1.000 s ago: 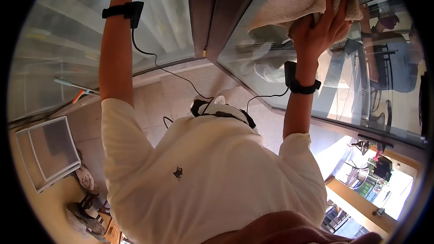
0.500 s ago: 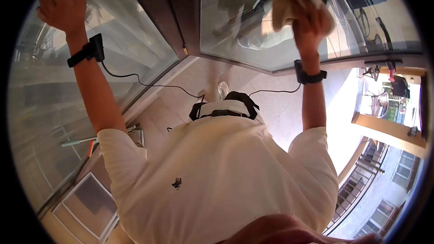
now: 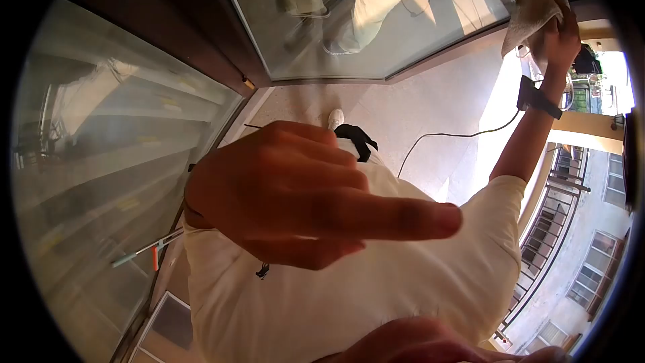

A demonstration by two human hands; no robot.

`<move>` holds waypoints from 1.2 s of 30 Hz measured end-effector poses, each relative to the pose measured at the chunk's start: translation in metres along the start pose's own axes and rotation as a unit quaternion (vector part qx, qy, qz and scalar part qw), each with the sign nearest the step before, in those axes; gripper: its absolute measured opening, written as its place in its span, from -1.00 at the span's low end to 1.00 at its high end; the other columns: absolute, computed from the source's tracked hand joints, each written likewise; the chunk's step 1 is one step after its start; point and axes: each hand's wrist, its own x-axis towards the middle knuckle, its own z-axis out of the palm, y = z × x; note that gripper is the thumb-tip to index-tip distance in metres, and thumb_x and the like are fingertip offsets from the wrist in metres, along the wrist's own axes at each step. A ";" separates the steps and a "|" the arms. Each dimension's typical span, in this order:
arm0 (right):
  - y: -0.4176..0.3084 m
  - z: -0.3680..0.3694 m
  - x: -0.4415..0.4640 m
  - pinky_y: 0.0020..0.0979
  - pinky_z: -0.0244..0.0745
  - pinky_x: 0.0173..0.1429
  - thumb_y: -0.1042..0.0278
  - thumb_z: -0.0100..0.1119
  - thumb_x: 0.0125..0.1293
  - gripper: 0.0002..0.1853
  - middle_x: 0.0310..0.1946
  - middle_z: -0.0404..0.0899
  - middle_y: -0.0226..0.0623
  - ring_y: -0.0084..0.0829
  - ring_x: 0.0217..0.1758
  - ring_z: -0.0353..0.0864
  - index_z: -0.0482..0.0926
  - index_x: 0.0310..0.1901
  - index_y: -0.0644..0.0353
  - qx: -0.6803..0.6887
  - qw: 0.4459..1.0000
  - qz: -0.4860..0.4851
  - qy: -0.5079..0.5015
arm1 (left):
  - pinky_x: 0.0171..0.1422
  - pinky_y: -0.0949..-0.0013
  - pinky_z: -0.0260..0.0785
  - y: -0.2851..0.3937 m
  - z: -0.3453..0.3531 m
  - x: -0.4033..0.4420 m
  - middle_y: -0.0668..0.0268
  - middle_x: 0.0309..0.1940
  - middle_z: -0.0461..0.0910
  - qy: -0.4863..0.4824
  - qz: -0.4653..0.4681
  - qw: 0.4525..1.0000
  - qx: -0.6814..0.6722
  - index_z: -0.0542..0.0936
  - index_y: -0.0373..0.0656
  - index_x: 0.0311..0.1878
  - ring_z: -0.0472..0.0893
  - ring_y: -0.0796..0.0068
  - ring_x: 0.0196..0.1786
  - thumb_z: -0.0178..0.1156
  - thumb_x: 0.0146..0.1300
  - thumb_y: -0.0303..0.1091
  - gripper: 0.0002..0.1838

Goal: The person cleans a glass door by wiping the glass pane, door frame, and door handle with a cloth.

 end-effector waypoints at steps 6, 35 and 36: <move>0.054 0.007 0.019 -0.22 0.51 0.24 -0.04 0.21 0.26 -0.43 0.11 0.65 -0.01 0.02 0.21 0.61 0.59 0.26 0.03 -0.088 0.975 0.160 -0.130 | -0.62 0.50 0.08 -0.007 0.025 0.035 0.47 -0.59 0.61 0.028 0.015 0.997 -0.068 0.65 -0.06 -0.52 0.42 0.60 -0.69 0.40 -0.09 -0.46 -0.90; 0.105 0.049 0.053 -0.11 0.50 -0.27 -0.15 -0.03 0.52 -0.31 -0.37 0.59 0.12 -0.12 -0.37 0.54 0.55 -0.20 0.59 0.305 0.934 0.186 -0.014 | -0.45 0.46 0.14 -0.043 0.027 0.220 0.30 -0.38 0.49 -0.140 -0.264 0.932 0.204 0.53 -0.22 0.03 0.35 0.50 -0.45 0.23 0.26 -0.31 -0.68; 0.113 0.054 0.051 -0.11 0.50 -0.27 -0.15 -0.03 0.52 -0.31 -0.37 0.59 0.12 -0.12 -0.37 0.54 0.55 -0.20 0.59 0.305 0.935 0.181 -0.009 | -0.46 0.46 0.14 -0.046 0.031 0.223 0.30 -0.39 0.48 -0.136 -0.267 0.932 0.203 0.53 -0.22 0.04 0.35 0.50 -0.46 0.23 0.24 -0.33 -0.67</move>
